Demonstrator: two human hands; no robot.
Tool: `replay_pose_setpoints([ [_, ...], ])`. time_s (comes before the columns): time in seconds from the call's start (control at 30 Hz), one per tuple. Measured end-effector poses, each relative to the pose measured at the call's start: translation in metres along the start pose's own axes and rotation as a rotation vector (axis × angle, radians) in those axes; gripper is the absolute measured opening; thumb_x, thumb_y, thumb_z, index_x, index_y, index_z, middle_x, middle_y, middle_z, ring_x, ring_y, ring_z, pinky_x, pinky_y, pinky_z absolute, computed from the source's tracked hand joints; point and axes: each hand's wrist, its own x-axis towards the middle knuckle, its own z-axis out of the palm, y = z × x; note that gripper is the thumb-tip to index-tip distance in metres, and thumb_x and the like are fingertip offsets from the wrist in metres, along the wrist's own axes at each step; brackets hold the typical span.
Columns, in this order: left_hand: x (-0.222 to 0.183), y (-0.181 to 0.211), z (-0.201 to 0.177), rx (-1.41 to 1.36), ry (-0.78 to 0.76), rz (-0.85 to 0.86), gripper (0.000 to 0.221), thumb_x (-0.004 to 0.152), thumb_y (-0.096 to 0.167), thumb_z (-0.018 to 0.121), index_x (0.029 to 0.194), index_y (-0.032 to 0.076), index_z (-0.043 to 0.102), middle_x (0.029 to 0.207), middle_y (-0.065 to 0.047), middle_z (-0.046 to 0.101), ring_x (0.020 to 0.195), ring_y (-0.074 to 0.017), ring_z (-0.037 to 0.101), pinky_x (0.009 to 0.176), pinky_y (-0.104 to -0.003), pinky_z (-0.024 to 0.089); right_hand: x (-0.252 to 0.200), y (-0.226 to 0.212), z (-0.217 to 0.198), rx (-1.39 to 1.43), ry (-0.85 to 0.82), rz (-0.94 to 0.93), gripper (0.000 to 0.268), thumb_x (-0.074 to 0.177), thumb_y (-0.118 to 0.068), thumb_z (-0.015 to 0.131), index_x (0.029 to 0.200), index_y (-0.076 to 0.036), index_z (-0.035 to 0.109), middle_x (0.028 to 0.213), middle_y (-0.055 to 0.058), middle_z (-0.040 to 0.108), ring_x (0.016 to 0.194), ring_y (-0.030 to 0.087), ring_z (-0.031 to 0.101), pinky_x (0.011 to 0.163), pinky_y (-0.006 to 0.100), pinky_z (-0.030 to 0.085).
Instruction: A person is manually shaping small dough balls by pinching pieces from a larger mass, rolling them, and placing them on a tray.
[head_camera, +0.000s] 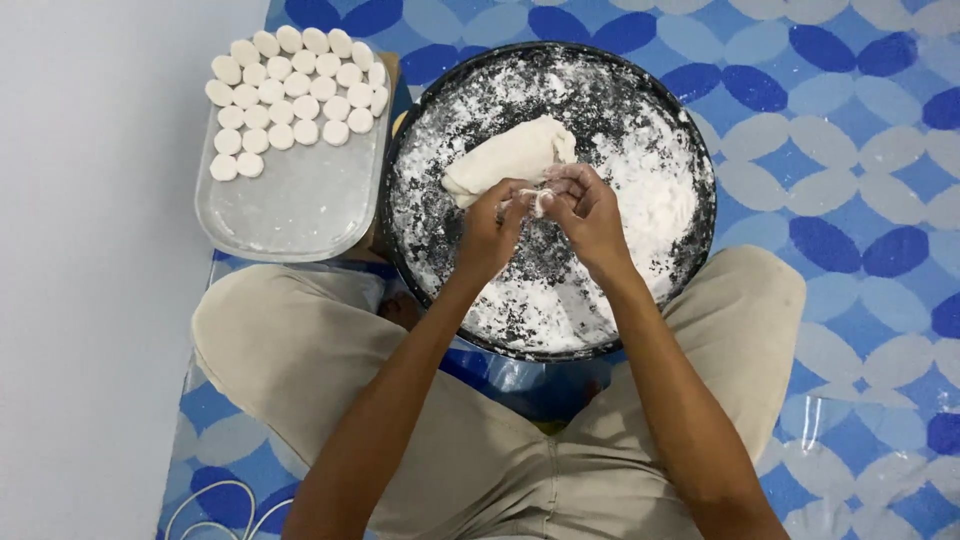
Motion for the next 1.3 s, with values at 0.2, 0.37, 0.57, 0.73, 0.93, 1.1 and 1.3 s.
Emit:
replay_pose_setpoints([
  [0.2,0.035,-0.017,-0.016,0.519,-0.050,-0.093,0.022,0.105,0.031,0.055,0.117,0.017,0.066,0.107,-0.016,0.070,0.104,-0.0432,0.069,0.084,-0.060,0.054,0.007,-0.036,-0.034,-0.075,0.175,-0.123,0.023,0.102,-0.004,0.063,0.123,0.001,0.058,0.101,0.011,0.064,0.086,0.018,0.064,0.074,0.025,0.058],
  [0.37,0.094,-0.044,0.014,0.887,-0.106,0.130,0.019,0.100,0.023,0.061,0.115,0.014,0.068,0.102,-0.016,0.066,0.100,-0.0410,0.069,0.077,-0.057,0.059,0.007,-0.023,-0.068,0.072,0.286,-0.119,0.025,0.099,-0.005,0.068,0.121,0.001,0.059,0.094,0.006,0.065,0.085,0.013,0.069,0.069,0.021,0.060],
  [0.57,0.133,-0.059,0.026,1.211,-0.181,0.164,0.020,0.091,0.013,0.066,0.109,0.016,0.074,0.106,-0.014,0.066,0.100,-0.0376,0.069,0.075,-0.053,0.059,0.010,-0.015,-0.068,0.095,0.303,-0.133,0.025,0.097,-0.005,0.070,0.119,0.001,0.061,0.091,0.006,0.065,0.084,0.013,0.069,0.070,0.023,0.061],
  [0.73,0.126,-0.032,0.008,0.988,-0.195,0.022,0.038,0.095,0.021,0.061,0.132,0.018,0.065,0.107,-0.015,0.070,0.103,-0.0376,0.072,0.085,-0.055,0.057,0.010,-0.011,-0.072,0.146,0.301,-0.131,0.026,0.097,-0.006,0.072,0.119,0.002,0.063,0.090,0.006,0.066,0.082,0.014,0.069,0.069,0.024,0.061],
  [0.93,0.125,-0.009,-0.013,0.780,-0.252,-0.226,0.048,0.089,0.032,0.077,0.120,0.003,0.055,0.114,-0.028,0.068,0.114,-0.0506,0.064,0.096,-0.065,0.047,0.014,-0.004,-0.074,0.125,0.321,-0.082,0.024,0.096,-0.003,0.070,0.119,0.000,0.063,0.091,0.008,0.066,0.084,0.014,0.068,0.070,0.024,0.061],
  [1.1,0.121,0.015,-0.020,0.760,-0.275,-0.343,0.057,0.089,0.048,0.073,0.120,0.002,0.057,0.125,-0.029,0.064,0.120,-0.0478,0.062,0.099,-0.060,0.047,0.016,-0.007,-0.069,0.094,0.320,-0.033,0.025,0.098,-0.005,0.070,0.121,0.000,0.063,0.092,0.008,0.067,0.084,0.014,0.067,0.071,0.024,0.060],
  [1.3,0.129,0.032,-0.030,0.797,-0.317,-0.455,0.115,0.081,0.059,0.082,0.145,-0.021,0.030,0.138,-0.042,0.052,0.132,-0.0544,0.051,0.111,-0.065,0.037,0.017,0.002,-0.065,0.068,0.315,0.013,0.023,0.098,-0.004,0.068,0.120,-0.002,0.062,0.093,0.007,0.068,0.086,0.013,0.068,0.075,0.024,0.059],
])
